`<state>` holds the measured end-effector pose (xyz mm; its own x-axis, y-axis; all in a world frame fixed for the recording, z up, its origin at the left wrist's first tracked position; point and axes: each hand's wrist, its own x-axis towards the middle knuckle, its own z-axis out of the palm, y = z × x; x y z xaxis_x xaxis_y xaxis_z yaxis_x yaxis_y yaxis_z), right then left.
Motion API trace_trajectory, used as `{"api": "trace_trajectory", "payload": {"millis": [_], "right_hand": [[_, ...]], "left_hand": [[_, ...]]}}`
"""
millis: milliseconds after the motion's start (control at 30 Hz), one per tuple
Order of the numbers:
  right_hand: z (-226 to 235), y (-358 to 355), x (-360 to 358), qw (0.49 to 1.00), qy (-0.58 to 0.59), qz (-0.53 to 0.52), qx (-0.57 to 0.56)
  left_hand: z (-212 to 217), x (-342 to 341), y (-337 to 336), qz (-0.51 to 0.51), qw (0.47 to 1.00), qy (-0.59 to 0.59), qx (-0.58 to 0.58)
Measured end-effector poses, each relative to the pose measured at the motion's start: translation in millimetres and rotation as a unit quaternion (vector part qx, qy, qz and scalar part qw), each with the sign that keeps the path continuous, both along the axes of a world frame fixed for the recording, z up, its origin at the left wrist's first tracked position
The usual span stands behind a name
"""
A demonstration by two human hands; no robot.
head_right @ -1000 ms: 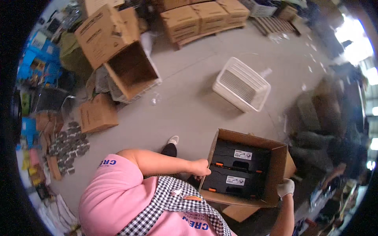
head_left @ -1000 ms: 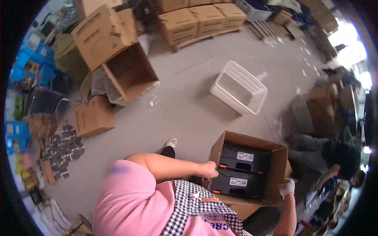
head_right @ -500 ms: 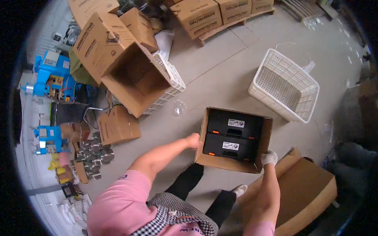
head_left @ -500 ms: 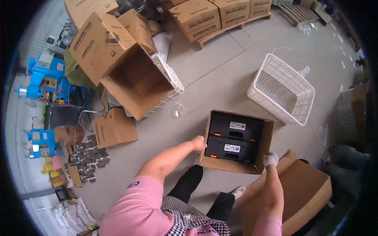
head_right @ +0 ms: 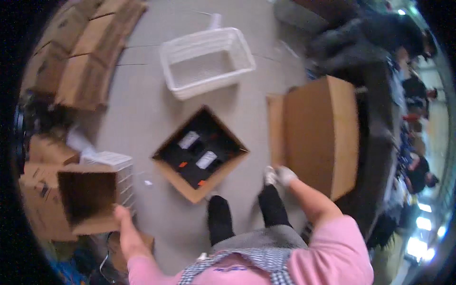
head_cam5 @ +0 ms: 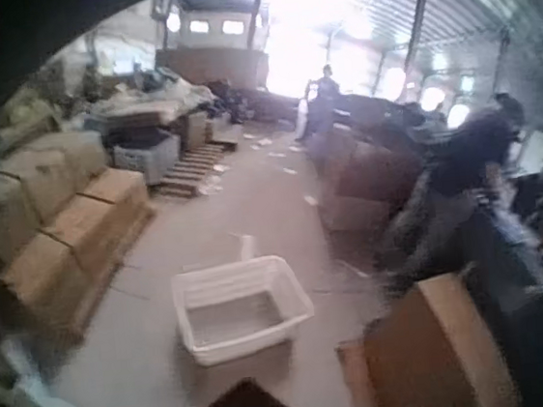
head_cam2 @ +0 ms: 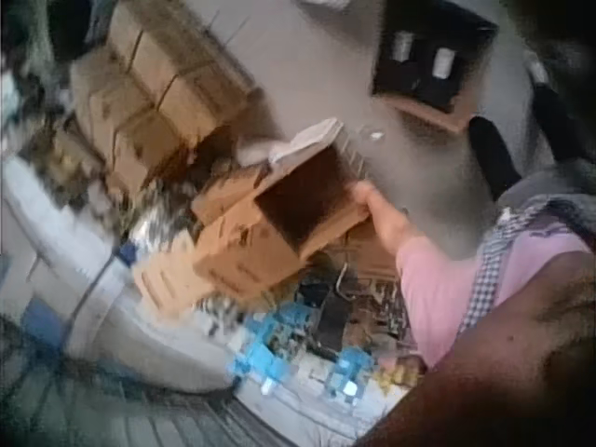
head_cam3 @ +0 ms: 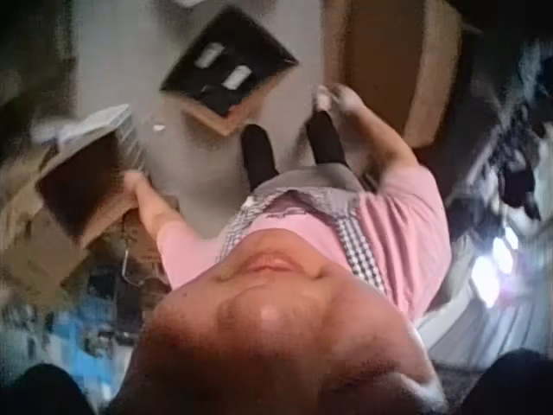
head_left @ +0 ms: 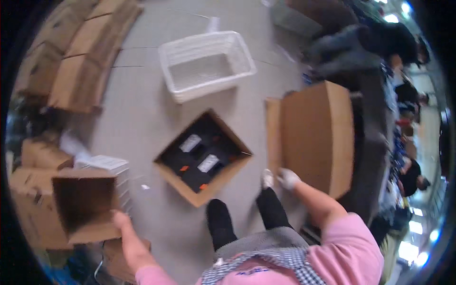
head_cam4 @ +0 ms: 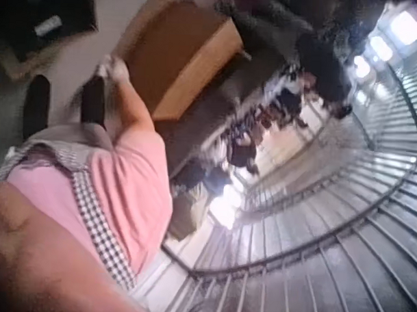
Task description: Packing manual tools into protective cases with instructions and then placing the cases into cardboard boxes.
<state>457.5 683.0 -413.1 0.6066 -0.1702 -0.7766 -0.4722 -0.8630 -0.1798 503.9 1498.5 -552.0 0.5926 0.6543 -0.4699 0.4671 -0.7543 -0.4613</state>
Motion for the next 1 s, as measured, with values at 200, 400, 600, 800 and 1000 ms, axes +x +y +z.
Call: {"api": "trace_trajectory", "payload": {"millis": [200, 400, 600, 800, 1000], "right_hand": [[5, -31, -193, 0.963, 0.255, 0.087, 0.013], [66, 114, -53, 0.978, 0.001, 0.053, 0.201], [218, 263, 108, 0.839, -0.114, 0.000, 0.532], [292, 319, 103, 0.767, 0.296, -0.070, 0.565], [299, 256, 42, 0.858, 0.226, 0.057, 0.457]], "left_hand": [[7, 21, -49, -0.193, 0.968, -0.125, -0.102], [220, -27, -110, -0.204, 0.926, -0.308, -0.082], [450, -89, -223, -0.225, 0.896, -0.369, -0.096], [534, -221, -349, -0.291, 0.866, -0.342, -0.219], [549, -291, -372, -0.357, 0.844, -0.358, -0.177]]}}
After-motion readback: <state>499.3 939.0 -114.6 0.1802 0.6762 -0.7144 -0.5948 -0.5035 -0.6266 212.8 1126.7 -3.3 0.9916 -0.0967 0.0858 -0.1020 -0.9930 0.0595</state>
